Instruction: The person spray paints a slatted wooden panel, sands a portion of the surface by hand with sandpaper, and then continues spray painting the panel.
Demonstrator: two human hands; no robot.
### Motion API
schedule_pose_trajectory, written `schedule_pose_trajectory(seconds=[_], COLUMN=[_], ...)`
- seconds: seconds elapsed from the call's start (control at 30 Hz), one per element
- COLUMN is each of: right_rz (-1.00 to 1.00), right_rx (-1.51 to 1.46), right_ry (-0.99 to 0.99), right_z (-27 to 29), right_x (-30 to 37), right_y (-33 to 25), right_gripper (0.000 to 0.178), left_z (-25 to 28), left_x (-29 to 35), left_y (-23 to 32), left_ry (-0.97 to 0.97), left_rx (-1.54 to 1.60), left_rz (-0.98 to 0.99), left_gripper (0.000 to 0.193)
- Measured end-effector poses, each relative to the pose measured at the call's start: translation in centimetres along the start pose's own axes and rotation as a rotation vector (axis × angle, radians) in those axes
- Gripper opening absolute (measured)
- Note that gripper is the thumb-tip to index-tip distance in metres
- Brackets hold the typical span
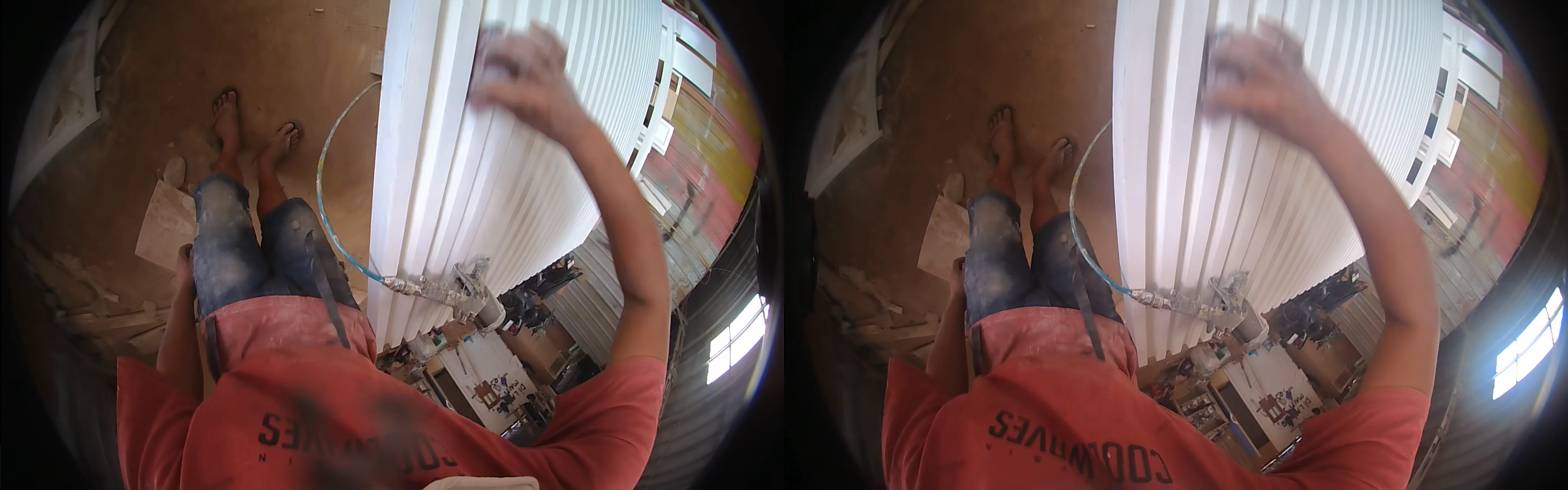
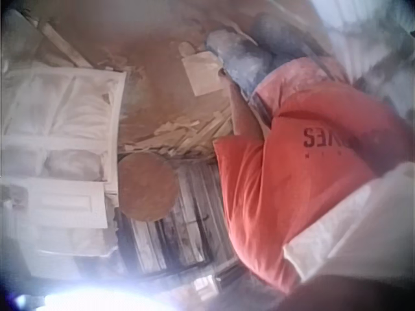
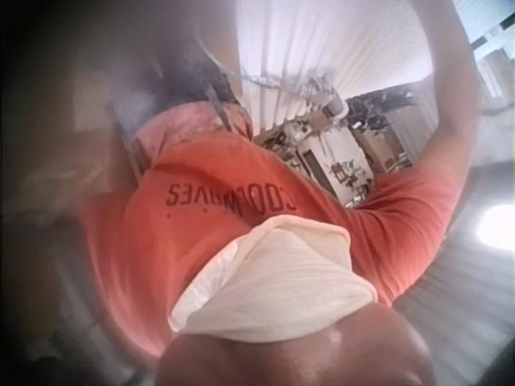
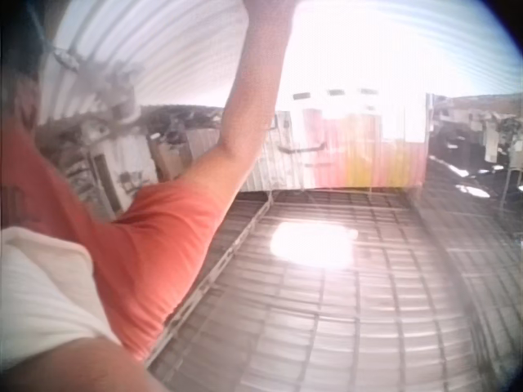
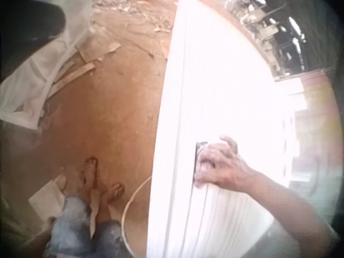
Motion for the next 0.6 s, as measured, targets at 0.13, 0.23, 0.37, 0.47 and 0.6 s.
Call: schedule_pose_trajectory(seconds=[0.13,0.23,0.37,0.47,0.6], right_rz=[-0.044,-0.017,-0.013,-0.126,-0.136], right_rx=[-0.047,-0.295,-0.129,0.009,-0.182], right_ry=[0.094,-0.107,-0.056,-0.069,-0.003], right_z=[-1.0,-2.6,-1.3,1.8,-2.0], right_x=[0.3,3.7,2.2,-2.5,2.6], right_y=[-1.9,-12.0,-7.1,-1.7,-10.5], right_gripper=[0.017,0.013,0.016,0.023,0.015], left_z=[-0.5,-0.6,0.0,-0.3,-0.1], left_x=[-0.6,0.4,0.4,-0.1,0.3], left_y=[-0.6,-0.5,1.3,0.5,0.9], left_ry=[-0.038,-0.002,0.009,0.006,0.007], left_rx=[0.109,0.070,0.030,0.029,0.046], left_rz=[0.010,0.025,0.034,-0.007,0.021], left_gripper=[0.043,0.043,0.043,0.043,0.041])
Point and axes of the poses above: each hand's wrist, its own x-axis away from the middle knuckle, its own z-axis out of the back of the hand, y = z × x, the point moved 2 cm from there along -x, towards the middle knuckle, and after that the axes turned 7 degrees about z, right-handed, at the moved point
